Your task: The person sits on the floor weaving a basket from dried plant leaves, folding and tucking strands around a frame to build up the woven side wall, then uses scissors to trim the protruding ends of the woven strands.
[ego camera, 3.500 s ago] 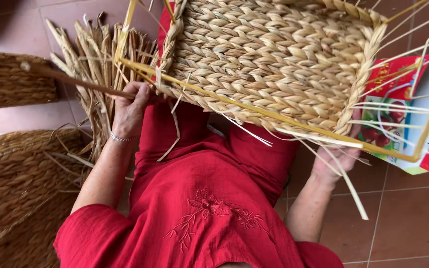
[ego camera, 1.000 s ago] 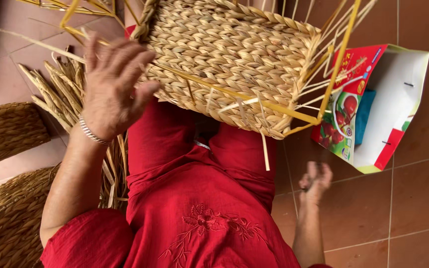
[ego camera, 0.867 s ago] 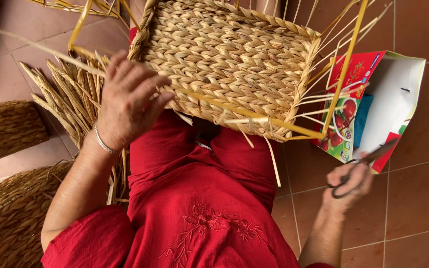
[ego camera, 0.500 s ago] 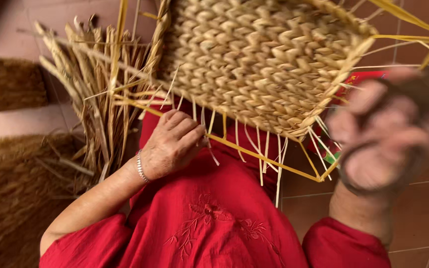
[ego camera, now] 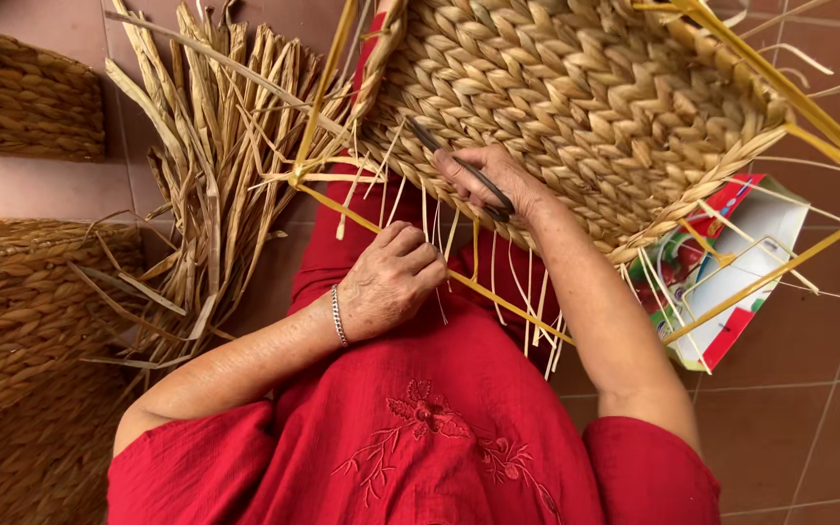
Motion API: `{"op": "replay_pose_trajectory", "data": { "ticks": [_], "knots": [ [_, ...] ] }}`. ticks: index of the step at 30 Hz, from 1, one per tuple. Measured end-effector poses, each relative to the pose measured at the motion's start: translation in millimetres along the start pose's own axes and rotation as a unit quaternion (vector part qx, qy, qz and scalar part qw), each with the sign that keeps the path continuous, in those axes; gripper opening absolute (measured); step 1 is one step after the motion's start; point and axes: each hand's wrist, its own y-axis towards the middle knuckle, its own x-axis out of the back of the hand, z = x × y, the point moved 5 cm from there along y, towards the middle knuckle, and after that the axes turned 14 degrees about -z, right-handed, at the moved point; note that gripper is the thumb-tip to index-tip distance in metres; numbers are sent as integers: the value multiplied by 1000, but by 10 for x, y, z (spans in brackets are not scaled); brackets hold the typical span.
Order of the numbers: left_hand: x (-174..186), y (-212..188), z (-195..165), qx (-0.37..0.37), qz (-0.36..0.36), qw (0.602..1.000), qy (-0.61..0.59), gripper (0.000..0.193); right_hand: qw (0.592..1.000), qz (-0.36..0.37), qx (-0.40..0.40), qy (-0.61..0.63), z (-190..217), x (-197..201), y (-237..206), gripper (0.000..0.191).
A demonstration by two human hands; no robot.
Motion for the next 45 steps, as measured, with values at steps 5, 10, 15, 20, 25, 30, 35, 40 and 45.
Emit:
{"op": "replay_pose_trajectory", "data": {
  "ticks": [5, 10, 15, 20, 25, 30, 35, 40, 45],
  "knots": [
    [47, -24, 45, 5, -34, 999, -8, 18, 999, 33, -34, -26, -2, -46, 99, 74],
    [51, -33, 91, 14, -41, 999, -9, 14, 996, 53, -71, 21, 68, -36, 114, 65],
    [39, -47, 114, 18, -31, 999, -10, 15, 993, 64, -72, 64, 78, -33, 144, 67],
    [44, -58, 125, 24, -31, 999, -12, 17, 995, 72, -44, 47, 53, -12, 172, 65],
    [36, -63, 143, 29, -21, 999, -16, 18, 996, 56, -62, 16, 49, -35, 190, 70],
    [78, -76, 152, 25, -41, 999, -20, 18, 993, 55, -45, 96, 107, -61, 151, 66],
    [93, -61, 138, 24, -41, 999, -25, 17, 995, 25, -53, 76, 130, -127, 164, 68],
    [125, 26, 54, 17, -41, 999, -14, 20, 997, 31, -41, 56, 179, -123, 136, 77],
    [130, 101, 22, 11, -45, 999, -12, 21, 998, 38, -40, 26, 175, -98, 149, 82]
  ]
}}
